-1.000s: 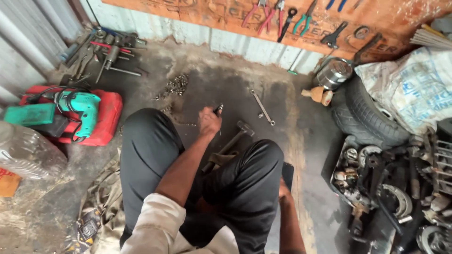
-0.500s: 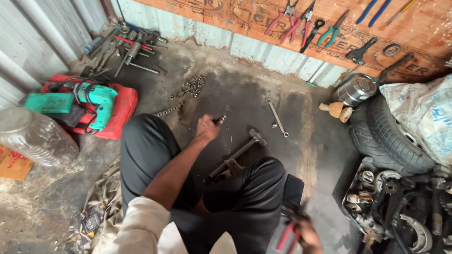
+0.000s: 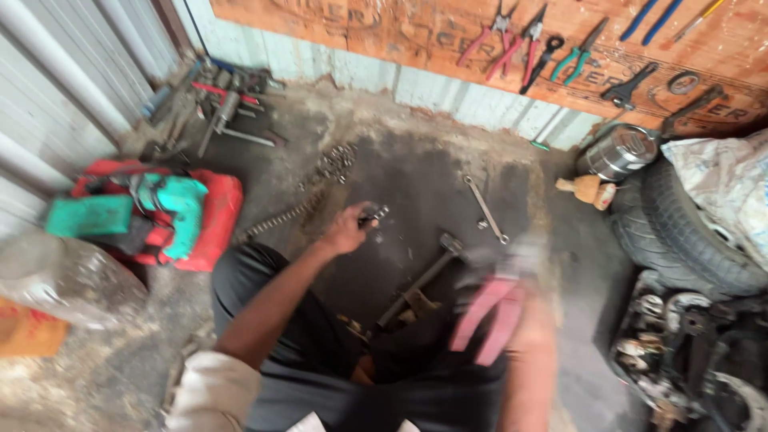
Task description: Repairing or reassembling a motorcycle chain using pliers and a hammer.
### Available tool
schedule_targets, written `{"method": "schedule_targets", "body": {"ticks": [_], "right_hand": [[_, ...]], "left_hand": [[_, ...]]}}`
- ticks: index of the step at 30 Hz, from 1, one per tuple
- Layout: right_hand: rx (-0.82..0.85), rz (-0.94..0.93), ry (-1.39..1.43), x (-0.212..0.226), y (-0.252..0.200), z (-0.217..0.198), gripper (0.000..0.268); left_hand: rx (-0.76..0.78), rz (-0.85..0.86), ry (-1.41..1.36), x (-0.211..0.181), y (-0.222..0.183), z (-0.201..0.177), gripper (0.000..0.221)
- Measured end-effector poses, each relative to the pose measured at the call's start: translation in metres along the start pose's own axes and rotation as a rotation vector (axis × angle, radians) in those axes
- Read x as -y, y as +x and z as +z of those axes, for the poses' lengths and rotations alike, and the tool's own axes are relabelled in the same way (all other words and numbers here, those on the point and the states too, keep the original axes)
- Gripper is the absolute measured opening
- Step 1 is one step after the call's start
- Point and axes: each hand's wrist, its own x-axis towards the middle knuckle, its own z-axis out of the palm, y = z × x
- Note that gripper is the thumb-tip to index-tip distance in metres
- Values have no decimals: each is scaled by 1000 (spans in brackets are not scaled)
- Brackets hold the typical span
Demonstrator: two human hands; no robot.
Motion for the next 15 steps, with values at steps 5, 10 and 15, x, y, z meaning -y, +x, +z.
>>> {"method": "schedule_targets", "body": {"ticks": [5,10,15], "right_hand": [[621,686,391,-91,-17,149,27],[623,655,265,-80,-2,163,32],[539,523,425,-45,11,176,27]], "left_hand": [[-332,205,53,66,-18,36,42],[-67,193,-7,41,-36,20,38],[-26,187,-131,29,-21,27,28]]}}
